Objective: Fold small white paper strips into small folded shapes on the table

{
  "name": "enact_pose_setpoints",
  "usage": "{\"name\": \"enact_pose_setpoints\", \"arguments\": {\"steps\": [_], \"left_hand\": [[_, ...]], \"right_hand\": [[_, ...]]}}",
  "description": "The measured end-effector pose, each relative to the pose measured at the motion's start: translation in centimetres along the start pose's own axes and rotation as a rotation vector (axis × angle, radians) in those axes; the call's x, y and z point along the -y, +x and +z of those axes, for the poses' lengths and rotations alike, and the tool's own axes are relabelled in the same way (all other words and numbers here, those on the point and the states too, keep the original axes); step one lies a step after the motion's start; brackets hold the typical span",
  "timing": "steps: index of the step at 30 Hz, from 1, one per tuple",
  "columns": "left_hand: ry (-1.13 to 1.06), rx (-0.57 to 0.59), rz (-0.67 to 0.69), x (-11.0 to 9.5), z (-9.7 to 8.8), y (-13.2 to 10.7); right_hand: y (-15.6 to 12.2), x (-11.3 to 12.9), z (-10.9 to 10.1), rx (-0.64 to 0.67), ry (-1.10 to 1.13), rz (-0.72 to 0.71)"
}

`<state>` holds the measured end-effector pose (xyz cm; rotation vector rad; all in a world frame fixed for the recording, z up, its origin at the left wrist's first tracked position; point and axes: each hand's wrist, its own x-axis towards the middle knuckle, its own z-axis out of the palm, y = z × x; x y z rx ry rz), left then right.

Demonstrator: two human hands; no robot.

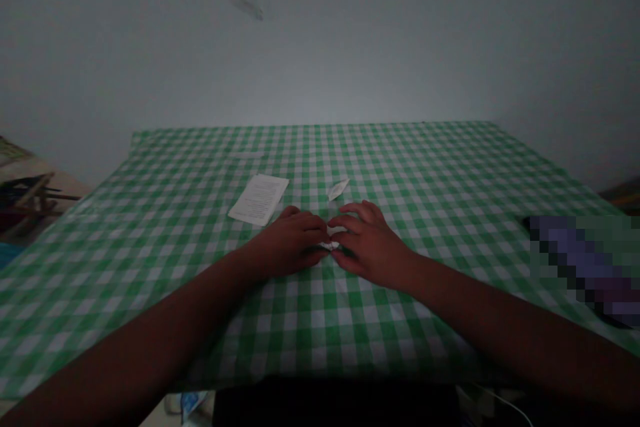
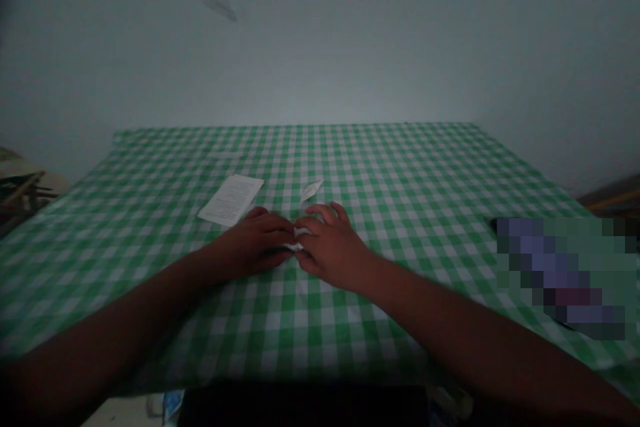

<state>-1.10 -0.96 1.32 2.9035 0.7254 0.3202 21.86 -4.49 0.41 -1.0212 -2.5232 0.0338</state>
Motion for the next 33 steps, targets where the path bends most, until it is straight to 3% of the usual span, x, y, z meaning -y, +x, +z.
{"name": "enact_pose_setpoints", "arguments": {"steps": [8,16,24,33], "left_hand": [[0.092,-0.066,-0.052,-0.7,-0.1,0.4],[0.164,-0.239,-0.081,-2.4,0.0,0.9],[0.315,-0.319,-0.061,-3.6,-0.5,1.1],[0.33,-0.47,-0.101,-5.2,-1.2,1.0]], "right_hand": [[0.2,0.0,-0.1,-0.054,0.02,-0.021],[0.2,0.5,0.0,-0.189,0.078,-0.053],[0.2,1.3,-0.2,-0.285,0.099,-0.112],[0.0,1.8,-0.3,-0.406,0.207,-0.087]]}}
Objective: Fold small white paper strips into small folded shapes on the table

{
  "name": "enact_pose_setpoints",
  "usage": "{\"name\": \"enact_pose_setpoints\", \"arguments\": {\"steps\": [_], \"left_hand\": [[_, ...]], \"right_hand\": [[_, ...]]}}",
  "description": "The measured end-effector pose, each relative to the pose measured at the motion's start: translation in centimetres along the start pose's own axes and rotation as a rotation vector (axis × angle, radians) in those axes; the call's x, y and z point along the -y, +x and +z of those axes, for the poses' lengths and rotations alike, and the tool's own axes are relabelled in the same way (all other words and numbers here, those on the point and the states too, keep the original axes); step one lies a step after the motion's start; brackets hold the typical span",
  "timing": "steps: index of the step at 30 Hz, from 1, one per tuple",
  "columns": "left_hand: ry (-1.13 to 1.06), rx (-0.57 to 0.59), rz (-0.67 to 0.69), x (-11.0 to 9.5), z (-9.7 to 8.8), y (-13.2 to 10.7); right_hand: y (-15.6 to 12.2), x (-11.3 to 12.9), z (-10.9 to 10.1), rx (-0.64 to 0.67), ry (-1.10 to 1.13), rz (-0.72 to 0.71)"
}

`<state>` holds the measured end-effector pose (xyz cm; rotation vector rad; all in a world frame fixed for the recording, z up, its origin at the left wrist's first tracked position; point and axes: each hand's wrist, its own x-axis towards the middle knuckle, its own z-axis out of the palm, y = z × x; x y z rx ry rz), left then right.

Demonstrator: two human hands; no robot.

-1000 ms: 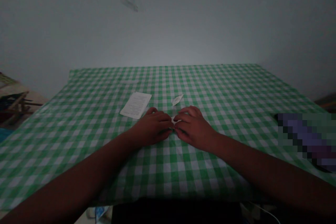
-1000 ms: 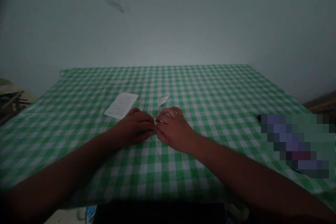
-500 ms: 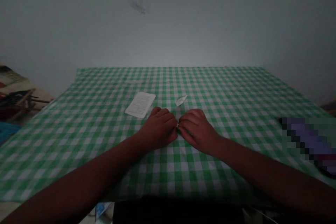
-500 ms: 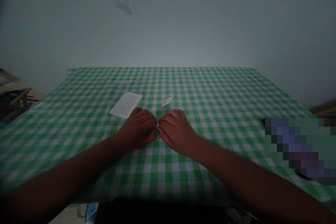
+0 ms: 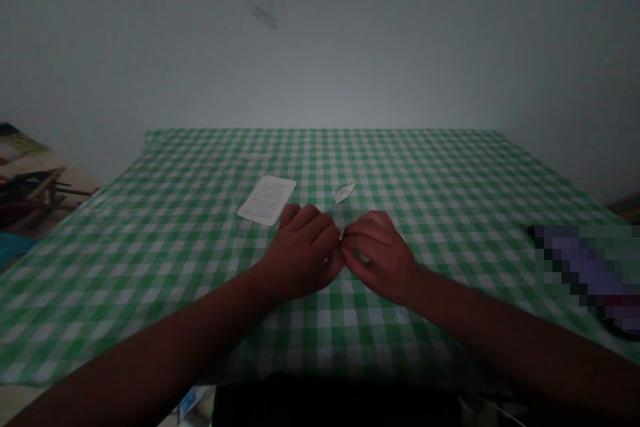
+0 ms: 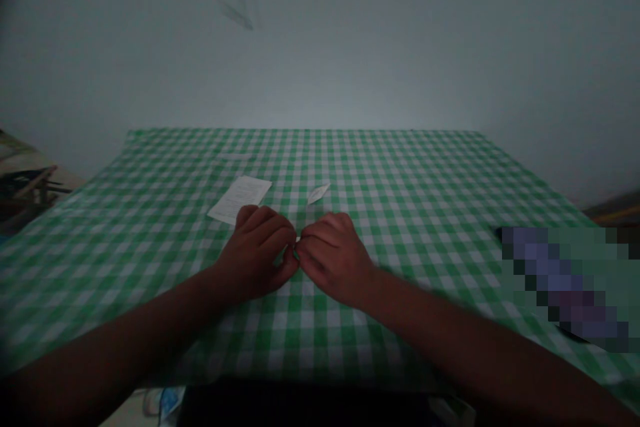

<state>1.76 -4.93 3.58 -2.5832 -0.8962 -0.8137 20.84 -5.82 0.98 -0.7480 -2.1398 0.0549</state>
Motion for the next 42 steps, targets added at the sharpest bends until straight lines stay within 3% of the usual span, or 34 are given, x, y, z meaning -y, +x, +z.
{"name": "enact_pose_setpoints", "arguments": {"steps": [9,20,29,42], "left_hand": [[0.099,0.04,-0.033,0.3,-0.4,0.3],[0.147,0.072,-0.156,3.1,-1.1,0.0],[-0.034,-0.026,-0.024,0.4,-0.9,0.1],[0.062,0.026,-0.013,-0.1,-0.8,0.2]], "right_hand": [[0.1,-0.1,-0.3,-0.092,0.023,-0.045],[0.3,-1.2,-1.2,-0.182,0.022,-0.019],[0.3,-0.8,-0.6,-0.123,-0.008,-0.037],[0.4,0.2,-1.0,-0.095,0.026,-0.096]]}}
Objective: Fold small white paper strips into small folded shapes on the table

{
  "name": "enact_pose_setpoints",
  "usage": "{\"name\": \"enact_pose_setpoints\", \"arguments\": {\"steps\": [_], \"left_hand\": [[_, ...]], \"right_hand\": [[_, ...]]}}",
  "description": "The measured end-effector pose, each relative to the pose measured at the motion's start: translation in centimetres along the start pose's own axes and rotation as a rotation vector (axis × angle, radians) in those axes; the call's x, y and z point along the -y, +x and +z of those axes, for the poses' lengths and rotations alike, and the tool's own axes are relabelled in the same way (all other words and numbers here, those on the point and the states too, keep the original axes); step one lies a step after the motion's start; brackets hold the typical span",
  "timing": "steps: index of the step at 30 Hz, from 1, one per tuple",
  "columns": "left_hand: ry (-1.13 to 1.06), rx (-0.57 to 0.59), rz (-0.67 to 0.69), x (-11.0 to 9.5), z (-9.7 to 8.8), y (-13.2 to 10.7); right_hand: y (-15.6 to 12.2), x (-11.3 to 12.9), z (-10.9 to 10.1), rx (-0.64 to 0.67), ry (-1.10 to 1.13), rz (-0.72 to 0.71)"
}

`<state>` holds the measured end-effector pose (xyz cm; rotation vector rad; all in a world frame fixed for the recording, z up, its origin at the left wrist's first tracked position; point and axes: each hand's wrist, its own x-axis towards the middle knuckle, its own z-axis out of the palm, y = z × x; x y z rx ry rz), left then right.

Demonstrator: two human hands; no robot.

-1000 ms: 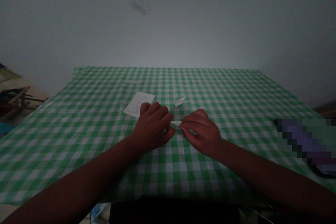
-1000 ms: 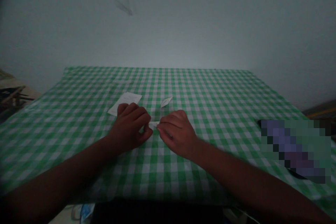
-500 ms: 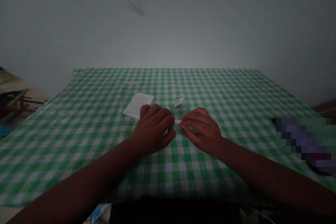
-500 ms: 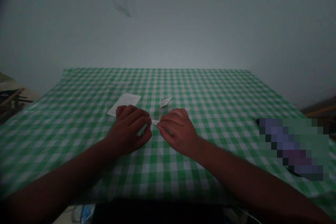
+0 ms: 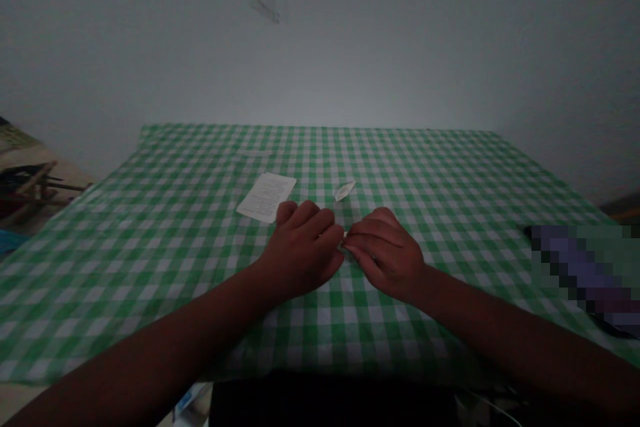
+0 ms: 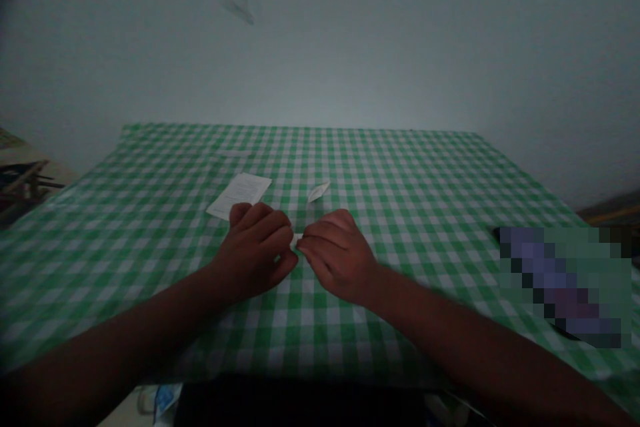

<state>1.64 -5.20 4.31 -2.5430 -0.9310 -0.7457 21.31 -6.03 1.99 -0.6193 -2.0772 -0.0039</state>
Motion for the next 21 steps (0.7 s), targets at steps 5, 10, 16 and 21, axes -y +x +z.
{"name": "enact_pose_setpoints", "arguments": {"steps": [5,10,16,21], "left_hand": [[0.049,0.04,-0.087,2.3,0.0,-0.2],[-0.015,-0.003,-0.115,2.9,-0.3,-0.3],[-0.135,-0.057,-0.036,0.9,-0.3,-0.1],[-0.085,-0.057,-0.064,0.8,0.0,0.0]], "right_hand": [[0.2,-0.5,-1.0,-0.056,-0.025,0.023],[0.3,-0.9,-1.4,-0.092,-0.031,0.025],[0.1,-0.5,-0.5,-0.071,-0.012,0.02],[0.2,-0.2,-0.4,-0.052,0.005,0.016]]}}
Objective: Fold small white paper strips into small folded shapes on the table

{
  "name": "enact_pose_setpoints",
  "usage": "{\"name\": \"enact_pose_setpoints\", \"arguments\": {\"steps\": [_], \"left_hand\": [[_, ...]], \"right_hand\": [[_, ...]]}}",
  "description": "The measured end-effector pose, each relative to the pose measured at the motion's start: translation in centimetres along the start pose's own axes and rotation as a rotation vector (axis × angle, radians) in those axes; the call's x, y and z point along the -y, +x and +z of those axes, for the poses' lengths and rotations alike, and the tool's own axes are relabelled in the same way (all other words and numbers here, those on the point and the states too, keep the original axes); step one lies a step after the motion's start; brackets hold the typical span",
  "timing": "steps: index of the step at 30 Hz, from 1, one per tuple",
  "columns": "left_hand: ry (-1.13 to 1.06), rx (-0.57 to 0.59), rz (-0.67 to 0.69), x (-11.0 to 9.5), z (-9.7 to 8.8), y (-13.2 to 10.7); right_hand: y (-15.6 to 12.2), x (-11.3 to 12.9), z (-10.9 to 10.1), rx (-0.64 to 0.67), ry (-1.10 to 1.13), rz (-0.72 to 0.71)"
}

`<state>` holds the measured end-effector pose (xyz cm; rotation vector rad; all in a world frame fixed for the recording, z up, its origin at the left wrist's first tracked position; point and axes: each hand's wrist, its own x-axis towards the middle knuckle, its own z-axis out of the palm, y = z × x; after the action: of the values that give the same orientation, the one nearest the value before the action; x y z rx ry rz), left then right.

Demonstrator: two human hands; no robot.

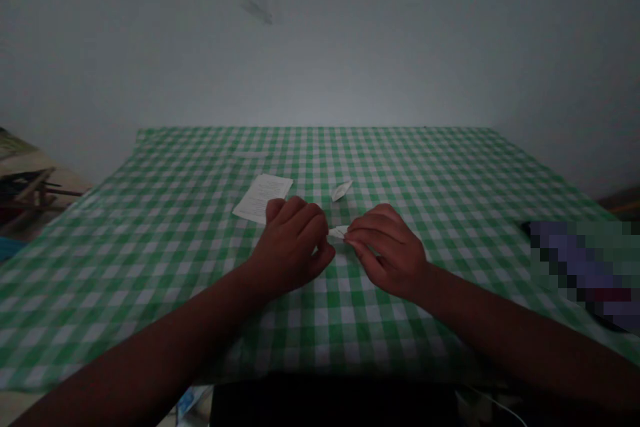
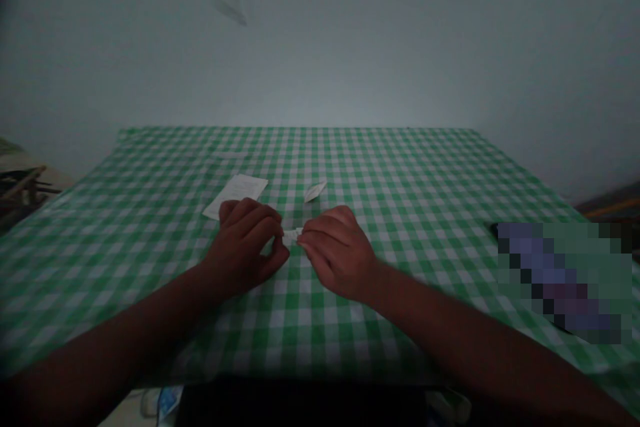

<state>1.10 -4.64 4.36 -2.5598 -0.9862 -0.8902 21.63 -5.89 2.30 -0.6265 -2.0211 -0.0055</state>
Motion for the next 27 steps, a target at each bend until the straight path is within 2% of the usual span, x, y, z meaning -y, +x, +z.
{"name": "enact_pose_setpoints", "arguments": {"steps": [5,11,20,27], "left_hand": [[0.04,0.068,-0.056,0.9,0.2,0.0],[0.104,0.041,-0.119,1.9,-0.1,-0.1],[-0.099,-0.056,0.042,-0.8,0.0,-0.2],[-0.095,-0.058,0.013,-0.9,0.1,-0.2]], "right_hand": [[0.0,-0.3,-0.2,-0.035,-0.001,0.016],[-0.1,-1.0,-0.9,-0.053,-0.022,0.017],[-0.3,-0.2,0.4,-0.001,0.01,0.025],[-0.2,0.0,0.6,0.014,0.023,-0.004]]}}
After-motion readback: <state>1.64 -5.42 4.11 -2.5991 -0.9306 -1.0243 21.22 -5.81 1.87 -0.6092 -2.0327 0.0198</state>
